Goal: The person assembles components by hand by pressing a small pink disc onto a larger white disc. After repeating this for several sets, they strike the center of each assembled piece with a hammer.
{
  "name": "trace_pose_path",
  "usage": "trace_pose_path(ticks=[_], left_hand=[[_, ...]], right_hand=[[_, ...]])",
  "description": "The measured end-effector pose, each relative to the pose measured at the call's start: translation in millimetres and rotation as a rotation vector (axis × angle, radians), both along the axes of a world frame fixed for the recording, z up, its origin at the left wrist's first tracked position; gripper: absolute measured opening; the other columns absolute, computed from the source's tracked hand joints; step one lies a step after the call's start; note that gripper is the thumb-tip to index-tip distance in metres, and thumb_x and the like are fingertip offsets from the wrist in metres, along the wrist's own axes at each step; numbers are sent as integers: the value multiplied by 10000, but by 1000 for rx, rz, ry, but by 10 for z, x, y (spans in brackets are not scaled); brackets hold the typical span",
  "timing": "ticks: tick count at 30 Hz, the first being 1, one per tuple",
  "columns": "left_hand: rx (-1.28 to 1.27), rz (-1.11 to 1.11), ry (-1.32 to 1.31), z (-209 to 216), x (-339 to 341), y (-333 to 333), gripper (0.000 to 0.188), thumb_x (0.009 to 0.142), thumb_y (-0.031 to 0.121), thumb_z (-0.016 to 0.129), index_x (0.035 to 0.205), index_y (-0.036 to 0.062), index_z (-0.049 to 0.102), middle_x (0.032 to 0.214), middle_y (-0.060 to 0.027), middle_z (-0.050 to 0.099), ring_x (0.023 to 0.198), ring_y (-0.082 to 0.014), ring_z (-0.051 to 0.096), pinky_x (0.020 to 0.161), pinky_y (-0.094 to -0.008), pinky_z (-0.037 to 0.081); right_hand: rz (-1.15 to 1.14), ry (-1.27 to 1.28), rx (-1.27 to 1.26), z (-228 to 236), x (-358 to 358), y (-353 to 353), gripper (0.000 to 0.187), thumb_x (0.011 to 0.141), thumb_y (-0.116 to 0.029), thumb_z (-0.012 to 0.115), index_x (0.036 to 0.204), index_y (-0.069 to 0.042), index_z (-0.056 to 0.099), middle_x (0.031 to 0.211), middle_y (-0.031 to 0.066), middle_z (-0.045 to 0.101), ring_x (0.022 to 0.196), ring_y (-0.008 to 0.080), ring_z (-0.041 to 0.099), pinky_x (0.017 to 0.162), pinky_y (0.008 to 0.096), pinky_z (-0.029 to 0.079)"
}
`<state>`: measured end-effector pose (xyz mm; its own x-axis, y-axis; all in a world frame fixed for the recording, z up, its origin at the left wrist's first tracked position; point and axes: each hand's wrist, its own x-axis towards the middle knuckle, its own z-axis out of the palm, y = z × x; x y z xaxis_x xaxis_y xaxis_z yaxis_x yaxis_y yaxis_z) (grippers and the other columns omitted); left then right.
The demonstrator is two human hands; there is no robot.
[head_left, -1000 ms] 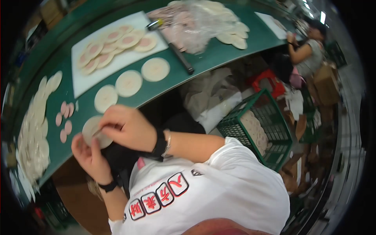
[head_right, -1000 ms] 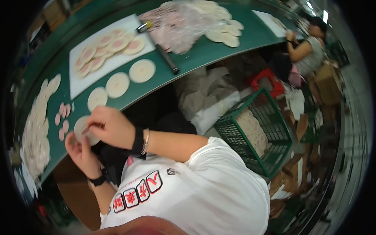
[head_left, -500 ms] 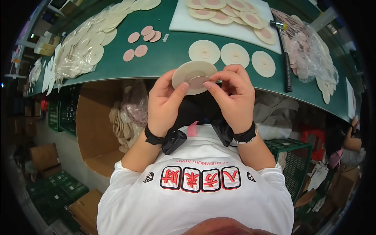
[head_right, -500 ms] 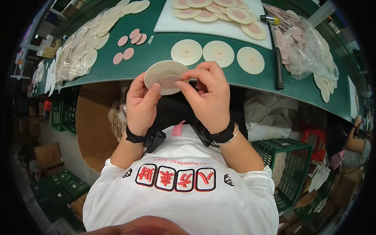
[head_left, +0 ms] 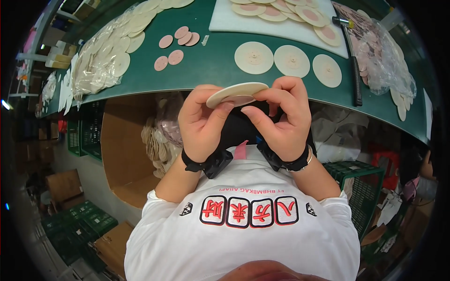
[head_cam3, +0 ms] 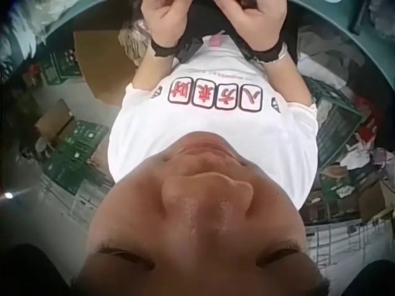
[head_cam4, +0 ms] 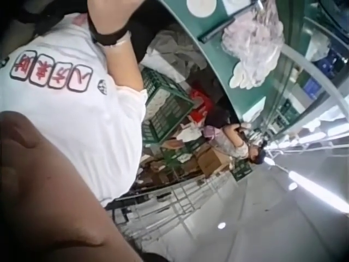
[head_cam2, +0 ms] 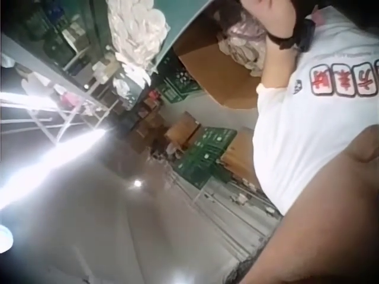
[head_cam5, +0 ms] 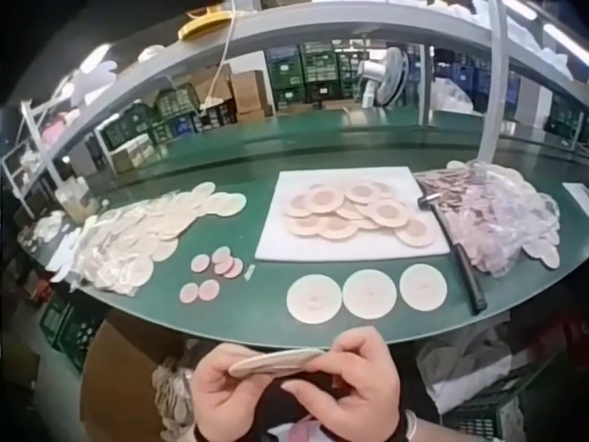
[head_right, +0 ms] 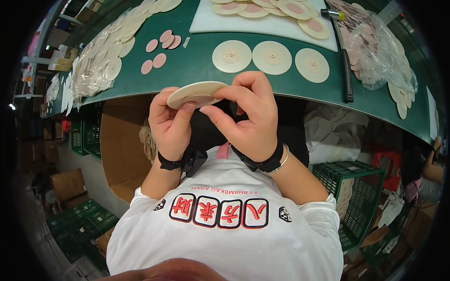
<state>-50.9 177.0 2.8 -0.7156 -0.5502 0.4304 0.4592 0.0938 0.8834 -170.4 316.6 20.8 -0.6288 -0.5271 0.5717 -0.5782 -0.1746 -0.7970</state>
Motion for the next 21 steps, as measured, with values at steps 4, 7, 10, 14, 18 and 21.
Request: trace_pose_path(ticks=[4, 7, 10, 14, 18, 21], left_hand=[[-147, 20, 37, 46, 9, -28, 223, 930, -100, 644, 1126, 6, 630, 1139, -115, 651, 1045, -206, 670, 906, -318, 544], [-205, -19, 97, 84, -6, -23, 250, 913, -119, 646, 1127, 9, 633, 1124, -137, 662, 1054, -264, 702, 913, -351, 569], [-178, -54, 123, 72, 0, -25, 260, 903, -124, 653, 1125, 12, 639, 1120, -141, 665, 1065, -285, 707, 928, -364, 576], [-168, -95, 143, 75, 17, -30, 262, 891, -120, 672, 1115, 13, 645, 1118, -140, 665, 1069, -301, 708, 936, -382, 586], [-161, -125, 172, 80, 18, -31, 255, 886, -102, 694, 1107, 16, 649, 1111, -138, 667, 1061, -312, 710, 921, -395, 597], [-173, -127, 190, 87, 8, -33, 249, 886, -89, 704, 1106, 18, 652, 1103, -138, 669, 1052, -319, 712, 910, -403, 604]], right_hand=[[-24, 36, -49, -4, 56, 9, 271, 752, 23, 859, 967, -44, 707, 1009, 32, 514, 664, 52, 459, 576, 197, 379], [-39, 50, -72, -33, 80, 16, 290, 737, 30, 865, 972, -43, 711, 1007, 37, 523, 685, 62, 480, 588, 210, 396], [-46, 86, -97, -60, 68, 52, 309, 723, 38, 870, 978, -43, 716, 1003, 44, 533, 718, 81, 511, 606, 226, 419], [-10, 207, -148, -67, 31, 84, 314, 717, 57, 859, 980, -41, 720, 997, 61, 545, 770, 132, 553, 642, 259, 455], [-1, 277, -173, -56, 27, 100, 309, 710, 72, 848, 969, -34, 717, 990, 68, 543, 781, 177, 567, 657, 281, 470], [22, 262, -179, -52, 15, 110, 309, 700, 80, 843, 958, -27, 712, 991, 71, 542, 774, 184, 564, 657, 289, 469]])
